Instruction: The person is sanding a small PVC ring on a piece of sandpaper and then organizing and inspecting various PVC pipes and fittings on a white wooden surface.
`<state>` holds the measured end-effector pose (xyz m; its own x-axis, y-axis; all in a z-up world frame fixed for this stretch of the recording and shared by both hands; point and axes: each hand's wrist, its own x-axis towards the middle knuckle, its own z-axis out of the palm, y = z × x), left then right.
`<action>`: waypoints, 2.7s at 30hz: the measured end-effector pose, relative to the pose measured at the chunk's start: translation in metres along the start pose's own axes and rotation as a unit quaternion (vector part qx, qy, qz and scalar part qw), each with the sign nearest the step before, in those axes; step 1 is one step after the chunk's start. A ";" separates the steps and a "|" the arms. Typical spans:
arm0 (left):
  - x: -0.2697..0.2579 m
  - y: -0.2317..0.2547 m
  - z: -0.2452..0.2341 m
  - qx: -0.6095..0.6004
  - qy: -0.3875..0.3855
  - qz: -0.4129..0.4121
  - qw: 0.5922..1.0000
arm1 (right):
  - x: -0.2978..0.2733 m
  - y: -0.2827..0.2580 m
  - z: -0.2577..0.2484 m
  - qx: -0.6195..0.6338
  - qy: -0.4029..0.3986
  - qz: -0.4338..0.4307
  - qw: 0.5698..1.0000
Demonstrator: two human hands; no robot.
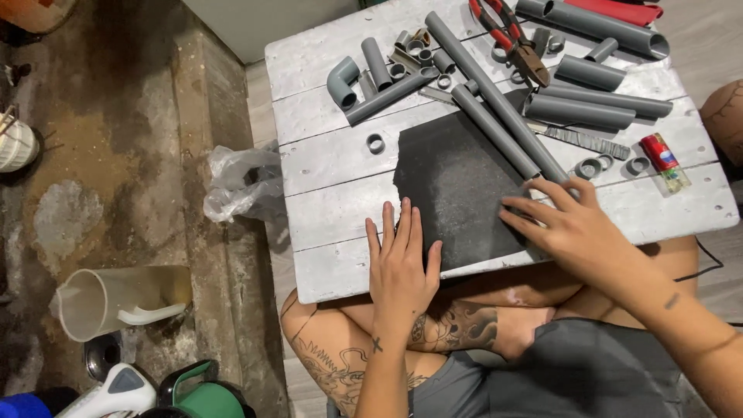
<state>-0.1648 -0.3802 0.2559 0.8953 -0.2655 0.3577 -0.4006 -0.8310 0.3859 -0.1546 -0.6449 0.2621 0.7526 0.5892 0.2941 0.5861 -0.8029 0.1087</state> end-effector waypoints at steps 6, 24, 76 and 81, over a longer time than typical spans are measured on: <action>0.000 0.005 -0.002 -0.009 0.006 -0.004 1.000 | -0.046 0.011 -0.040 0.057 -0.008 0.070 0.996; -0.005 0.018 0.003 0.000 0.027 -0.073 0.997 | -0.110 0.021 -0.105 0.694 0.191 0.485 0.497; -0.003 0.017 0.004 0.074 -0.073 -0.103 0.989 | -0.032 -0.046 0.025 0.012 0.005 0.085 0.996; -0.003 0.016 0.008 0.077 -0.068 -0.099 0.990 | -0.044 -0.059 0.018 -0.005 0.007 0.089 0.996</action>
<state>-0.1725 -0.3966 0.2542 0.9755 -0.1440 0.1663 -0.1892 -0.9351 0.2997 -0.2170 -0.6220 0.2251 0.8396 0.4368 0.3231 0.4413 -0.8951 0.0633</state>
